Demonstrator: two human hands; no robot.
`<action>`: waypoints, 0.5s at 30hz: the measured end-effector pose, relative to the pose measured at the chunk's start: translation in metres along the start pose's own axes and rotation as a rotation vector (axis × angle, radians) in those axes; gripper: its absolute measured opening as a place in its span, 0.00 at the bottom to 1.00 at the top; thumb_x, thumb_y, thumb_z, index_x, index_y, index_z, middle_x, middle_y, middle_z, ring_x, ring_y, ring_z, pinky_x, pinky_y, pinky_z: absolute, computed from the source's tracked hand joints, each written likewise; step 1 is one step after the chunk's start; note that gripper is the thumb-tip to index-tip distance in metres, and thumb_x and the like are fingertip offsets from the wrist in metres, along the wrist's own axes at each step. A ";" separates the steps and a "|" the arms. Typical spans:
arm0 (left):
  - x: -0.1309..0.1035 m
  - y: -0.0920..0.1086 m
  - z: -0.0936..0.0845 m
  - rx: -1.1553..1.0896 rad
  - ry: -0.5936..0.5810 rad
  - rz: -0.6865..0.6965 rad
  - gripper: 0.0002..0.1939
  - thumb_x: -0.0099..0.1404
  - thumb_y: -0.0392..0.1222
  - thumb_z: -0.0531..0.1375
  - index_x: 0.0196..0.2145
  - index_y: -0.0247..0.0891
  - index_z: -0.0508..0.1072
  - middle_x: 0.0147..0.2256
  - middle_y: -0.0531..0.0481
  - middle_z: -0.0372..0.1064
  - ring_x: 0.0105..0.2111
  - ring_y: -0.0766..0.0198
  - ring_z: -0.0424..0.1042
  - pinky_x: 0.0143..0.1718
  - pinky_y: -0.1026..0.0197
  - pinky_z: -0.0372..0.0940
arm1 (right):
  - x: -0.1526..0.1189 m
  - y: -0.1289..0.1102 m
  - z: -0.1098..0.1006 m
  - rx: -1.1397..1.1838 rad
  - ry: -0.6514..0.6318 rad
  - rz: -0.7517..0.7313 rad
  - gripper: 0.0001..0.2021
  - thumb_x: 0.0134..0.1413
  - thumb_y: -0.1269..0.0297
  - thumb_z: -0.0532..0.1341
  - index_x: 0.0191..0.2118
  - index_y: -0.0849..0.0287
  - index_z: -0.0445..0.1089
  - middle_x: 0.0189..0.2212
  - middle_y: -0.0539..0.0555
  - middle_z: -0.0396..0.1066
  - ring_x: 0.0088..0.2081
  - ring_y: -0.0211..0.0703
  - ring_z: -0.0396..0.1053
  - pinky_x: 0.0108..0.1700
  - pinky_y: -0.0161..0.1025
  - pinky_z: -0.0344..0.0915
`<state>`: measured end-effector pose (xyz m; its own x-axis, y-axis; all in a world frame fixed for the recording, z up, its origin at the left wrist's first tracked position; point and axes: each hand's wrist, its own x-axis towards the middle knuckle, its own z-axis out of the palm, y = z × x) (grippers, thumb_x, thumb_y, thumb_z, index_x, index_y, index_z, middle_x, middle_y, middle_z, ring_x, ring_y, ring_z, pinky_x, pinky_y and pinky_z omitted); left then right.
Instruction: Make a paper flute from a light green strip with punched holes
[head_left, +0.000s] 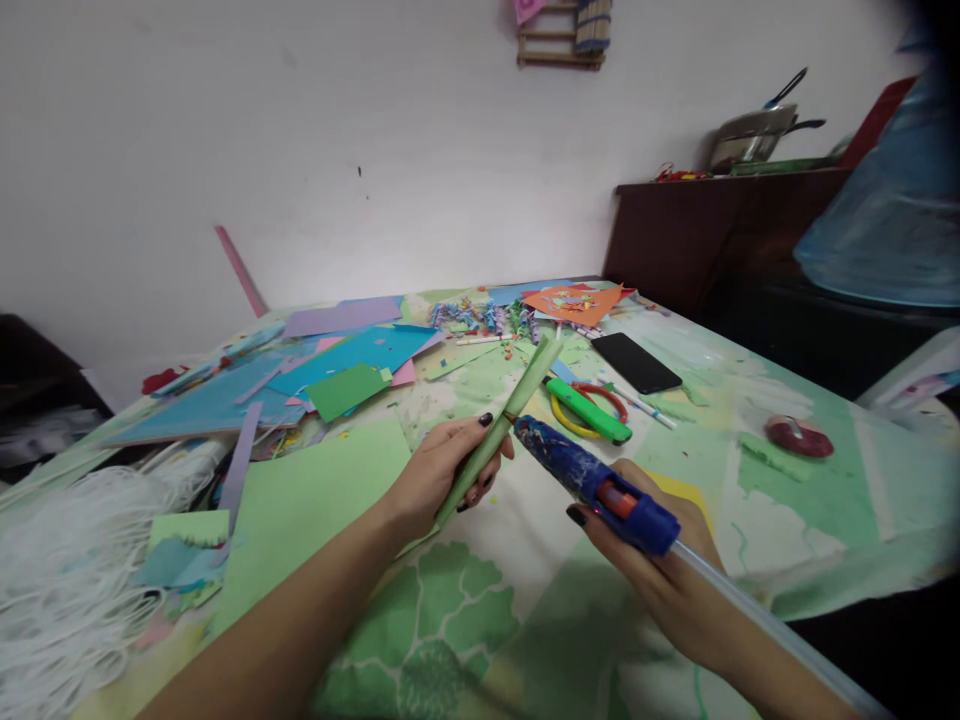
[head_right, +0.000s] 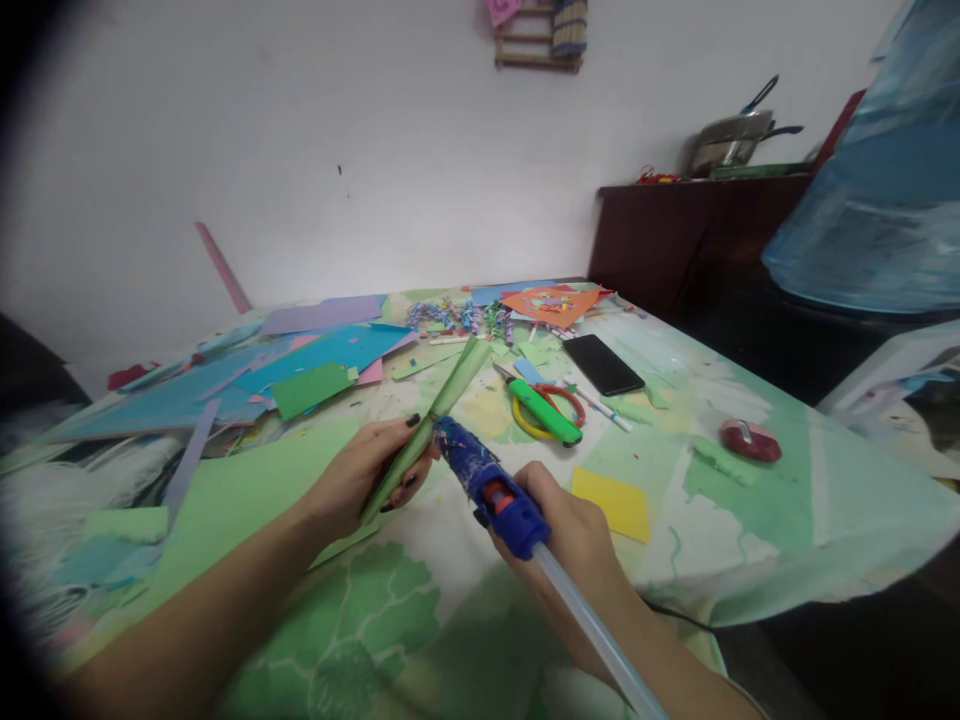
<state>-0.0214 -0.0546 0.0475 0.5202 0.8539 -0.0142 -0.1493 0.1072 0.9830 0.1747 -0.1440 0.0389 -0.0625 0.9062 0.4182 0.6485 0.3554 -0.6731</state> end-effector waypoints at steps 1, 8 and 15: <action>0.000 0.000 0.000 0.001 0.005 -0.001 0.16 0.65 0.48 0.52 0.27 0.33 0.68 0.15 0.57 0.56 0.13 0.74 0.55 0.13 0.71 0.49 | 0.000 0.000 0.000 -0.005 -0.012 -0.006 0.06 0.55 0.63 0.55 0.29 0.55 0.57 0.18 0.45 0.59 0.20 0.34 0.58 0.22 0.31 0.54; 0.000 0.000 0.001 0.040 0.061 -0.037 0.17 0.63 0.50 0.54 0.28 0.33 0.69 0.15 0.57 0.57 0.12 0.74 0.56 0.12 0.71 0.50 | -0.012 0.004 0.009 -0.075 -0.196 -0.072 0.08 0.56 0.65 0.56 0.29 0.55 0.54 0.21 0.45 0.62 0.21 0.33 0.58 0.23 0.30 0.52; 0.003 0.000 -0.002 -0.002 0.064 0.001 0.16 0.65 0.47 0.52 0.29 0.32 0.70 0.16 0.57 0.56 0.12 0.74 0.55 0.12 0.71 0.50 | -0.014 0.016 0.000 -0.101 -0.021 -0.170 0.08 0.56 0.66 0.56 0.42 0.53 0.60 0.26 0.44 0.69 0.24 0.34 0.65 0.27 0.29 0.58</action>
<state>-0.0218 -0.0507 0.0468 0.4653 0.8848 -0.0252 -0.1512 0.1075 0.9826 0.1856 -0.1511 0.0227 -0.1928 0.8403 0.5067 0.6999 0.4797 -0.5292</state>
